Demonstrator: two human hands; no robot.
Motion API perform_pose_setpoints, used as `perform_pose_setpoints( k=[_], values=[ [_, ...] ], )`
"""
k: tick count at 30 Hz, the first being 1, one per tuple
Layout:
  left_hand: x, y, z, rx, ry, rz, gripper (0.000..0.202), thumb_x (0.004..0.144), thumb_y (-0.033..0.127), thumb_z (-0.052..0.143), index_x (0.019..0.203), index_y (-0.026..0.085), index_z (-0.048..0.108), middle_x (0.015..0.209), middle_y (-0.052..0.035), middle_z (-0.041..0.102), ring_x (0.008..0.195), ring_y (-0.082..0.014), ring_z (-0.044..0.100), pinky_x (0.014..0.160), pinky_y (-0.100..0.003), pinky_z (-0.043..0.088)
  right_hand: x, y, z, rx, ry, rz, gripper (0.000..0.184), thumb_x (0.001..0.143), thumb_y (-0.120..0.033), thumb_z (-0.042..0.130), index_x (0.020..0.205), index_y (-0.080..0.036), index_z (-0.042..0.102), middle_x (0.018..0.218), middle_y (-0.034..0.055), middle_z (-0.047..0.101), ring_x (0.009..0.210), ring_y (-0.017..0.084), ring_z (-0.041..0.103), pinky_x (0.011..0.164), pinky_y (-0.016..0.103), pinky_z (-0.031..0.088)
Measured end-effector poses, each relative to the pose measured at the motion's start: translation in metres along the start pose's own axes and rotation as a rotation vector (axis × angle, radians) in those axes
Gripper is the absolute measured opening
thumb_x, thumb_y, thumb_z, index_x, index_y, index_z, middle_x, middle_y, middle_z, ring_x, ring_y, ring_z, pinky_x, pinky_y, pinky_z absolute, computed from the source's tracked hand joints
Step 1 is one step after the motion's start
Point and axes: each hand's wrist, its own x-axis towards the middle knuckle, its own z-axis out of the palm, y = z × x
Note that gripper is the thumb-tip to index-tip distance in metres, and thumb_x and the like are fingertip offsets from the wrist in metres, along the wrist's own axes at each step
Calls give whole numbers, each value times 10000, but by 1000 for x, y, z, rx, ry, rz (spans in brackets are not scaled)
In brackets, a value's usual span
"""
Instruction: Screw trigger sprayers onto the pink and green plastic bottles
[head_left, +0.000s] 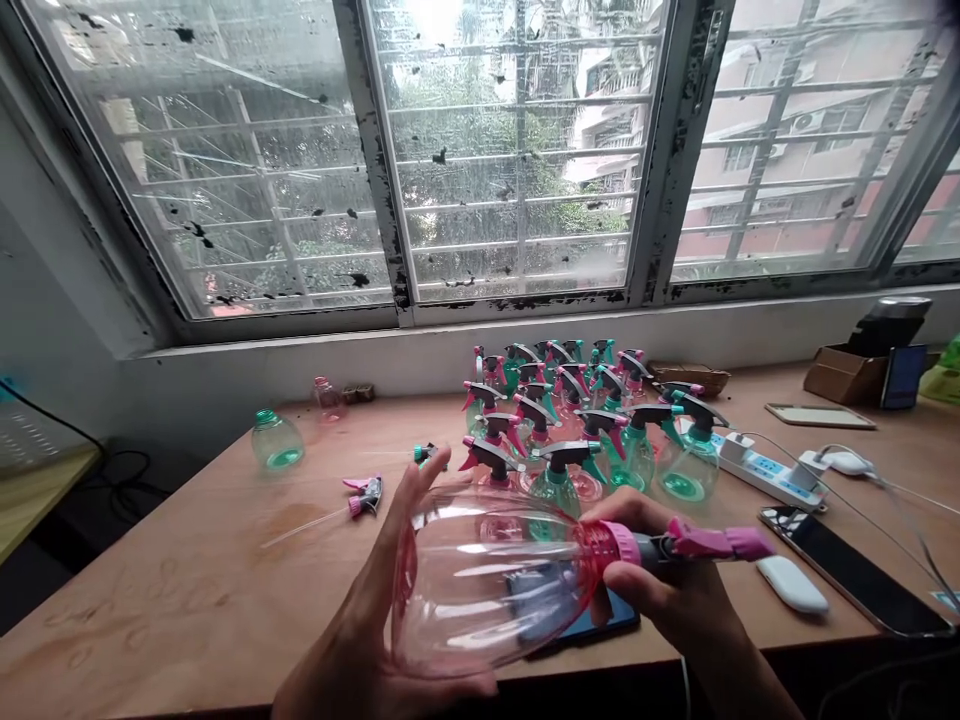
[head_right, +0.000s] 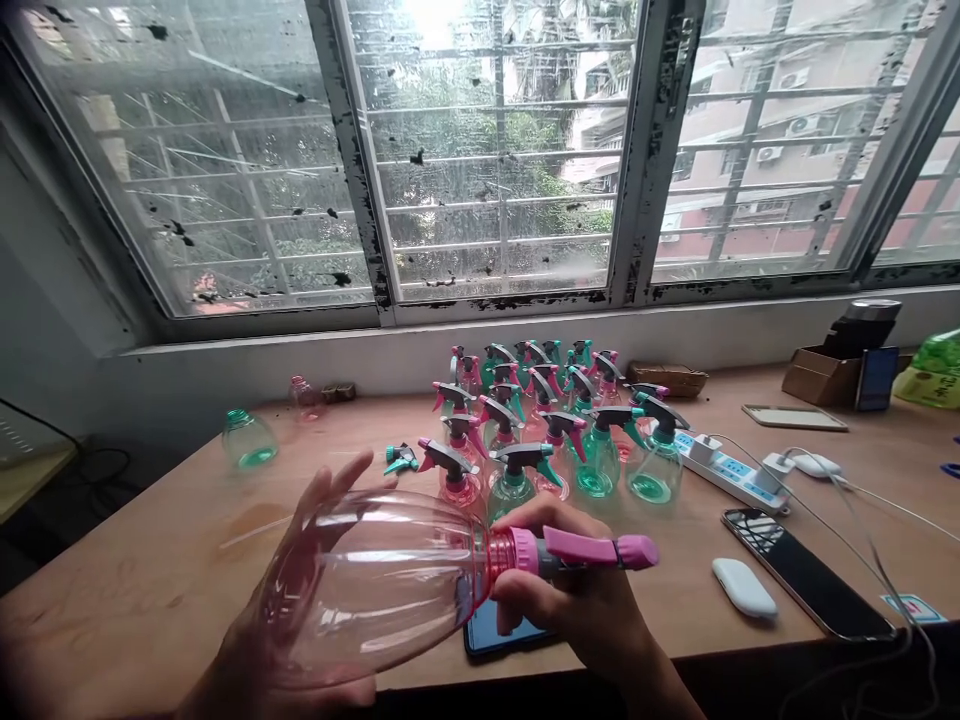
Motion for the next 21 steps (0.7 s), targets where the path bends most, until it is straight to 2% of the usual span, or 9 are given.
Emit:
perform_pose_setpoints(
  k=[2,5,7,10,11,14,17,19,21],
  values=[
    [-1,0,-2,24,-30,1,1228,986,363,941,1876,408,96,1945,-185,212,1668,-464,514,1325,-687,469,0,-2,1,9,7,8,470,777,-561,1085,963,-203,843,577,15,820,462,181,735,499,237,523],
    [-2,-1,-3,47,-39,36,1111,1092,119,753,1843,547,54,1949,-86,243,1722,-383,451,1325,-664,487,0,-2,0,-2,14,9,465,774,-558,1090,970,-216,842,584,2,821,468,162,729,512,219,513],
    [-3,-1,-2,45,-31,14,1140,1081,204,804,1853,512,23,1949,-115,232,1753,-407,376,1330,-688,457,-1,-2,0,-38,21,-12,461,785,-566,1084,979,-223,846,595,0,824,477,139,714,521,200,495],
    [-5,-1,-3,33,-20,-38,1306,917,547,963,1880,377,98,1930,-195,262,1766,-489,281,1354,-721,354,-1,-1,-2,-91,26,-46,446,797,-560,1079,979,-224,849,595,0,824,483,138,717,532,210,511],
    [-5,-2,-3,34,-20,-49,1320,886,594,971,1880,359,136,1923,-198,282,1764,-499,276,1360,-716,340,-1,-2,-2,-101,25,-46,452,792,-565,1080,970,-221,847,595,3,825,484,145,726,530,214,516],
    [-5,-2,-6,49,-42,-59,1183,992,432,921,1870,425,128,1939,-142,266,1742,-459,375,1354,-667,413,-1,-4,-1,-86,16,-7,497,784,-611,1071,956,-210,834,590,11,828,472,157,740,524,223,516],
    [-5,-2,-7,75,-55,-16,1038,1118,204,737,1844,542,77,1958,-68,222,1742,-395,405,1352,-664,437,0,-7,0,-68,10,18,504,790,-610,1067,956,-208,813,549,6,813,441,148,703,502,216,476],
    [-5,0,-6,76,-64,-27,1050,1118,247,752,1848,530,53,1956,-81,228,1757,-403,367,1355,-674,422,1,-8,0,-85,16,19,488,800,-591,1066,964,-212,805,531,3,805,423,141,667,464,202,413],
    [-6,1,-6,72,-61,-82,1165,1025,426,887,1867,455,82,1942,-130,263,1769,-437,319,1371,-667,382,1,-8,-1,-107,23,12,475,798,-571,1072,969,-212,810,541,5,810,429,143,663,460,205,400]
  ],
)
